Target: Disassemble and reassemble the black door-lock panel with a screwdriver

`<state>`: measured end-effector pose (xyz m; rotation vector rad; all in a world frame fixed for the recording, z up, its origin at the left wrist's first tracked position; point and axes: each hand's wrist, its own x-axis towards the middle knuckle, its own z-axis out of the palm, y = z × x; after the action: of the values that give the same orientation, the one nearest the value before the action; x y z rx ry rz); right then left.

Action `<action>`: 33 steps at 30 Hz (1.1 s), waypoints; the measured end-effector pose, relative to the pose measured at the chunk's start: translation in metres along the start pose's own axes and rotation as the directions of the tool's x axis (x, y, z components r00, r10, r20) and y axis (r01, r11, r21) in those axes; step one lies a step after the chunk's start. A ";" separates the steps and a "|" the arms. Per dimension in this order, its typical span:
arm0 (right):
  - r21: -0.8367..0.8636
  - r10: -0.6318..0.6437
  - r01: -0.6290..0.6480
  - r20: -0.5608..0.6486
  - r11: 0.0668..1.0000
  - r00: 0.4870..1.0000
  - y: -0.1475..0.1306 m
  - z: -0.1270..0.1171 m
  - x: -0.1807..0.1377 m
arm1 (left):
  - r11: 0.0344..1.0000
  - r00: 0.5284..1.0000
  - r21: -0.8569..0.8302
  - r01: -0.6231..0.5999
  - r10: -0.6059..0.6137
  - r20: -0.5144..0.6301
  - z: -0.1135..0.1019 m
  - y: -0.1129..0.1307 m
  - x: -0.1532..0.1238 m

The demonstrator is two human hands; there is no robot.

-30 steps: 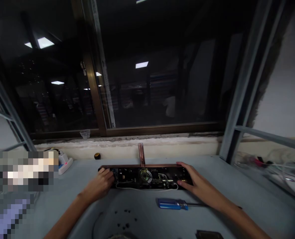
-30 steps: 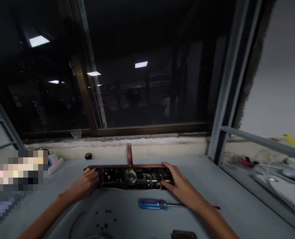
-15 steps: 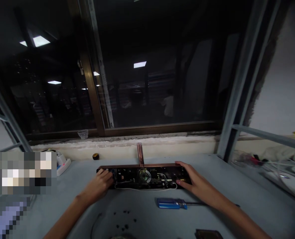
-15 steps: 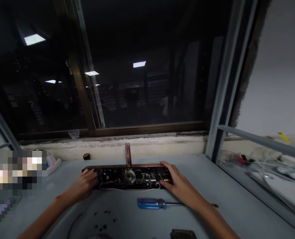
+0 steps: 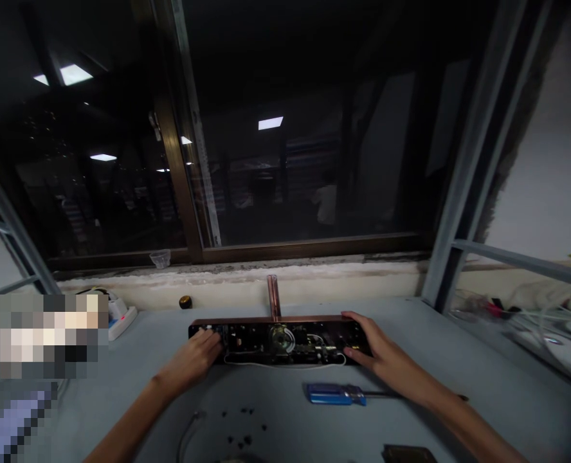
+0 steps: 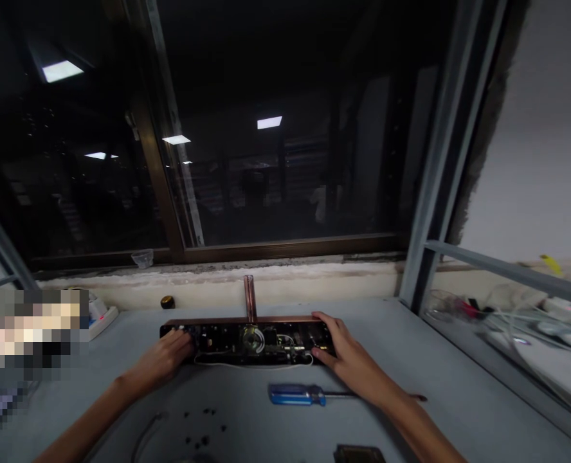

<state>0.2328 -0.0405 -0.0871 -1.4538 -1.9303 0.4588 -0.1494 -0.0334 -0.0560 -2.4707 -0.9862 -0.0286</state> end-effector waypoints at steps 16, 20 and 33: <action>0.013 -0.024 0.025 -0.005 1.000 1.000 0.008 0.002 0.001 | 0.997 0.986 -0.060 -0.044 0.034 -0.161 -0.004 -0.002 0.014; 0.016 -0.022 0.023 -0.025 1.000 0.999 0.010 0.002 0.000 | 0.982 0.988 -0.189 -0.018 -0.012 -0.157 -0.025 0.008 0.008; 0.015 -0.042 0.043 -0.070 0.999 0.997 0.021 0.007 0.004 | 0.840 0.996 -0.534 0.094 -0.083 0.045 -0.088 0.085 -0.082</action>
<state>0.2419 -0.0293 -0.1037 -1.3971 -1.8947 0.3989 -0.1410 -0.1780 -0.0294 -2.9252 -1.2357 -0.3597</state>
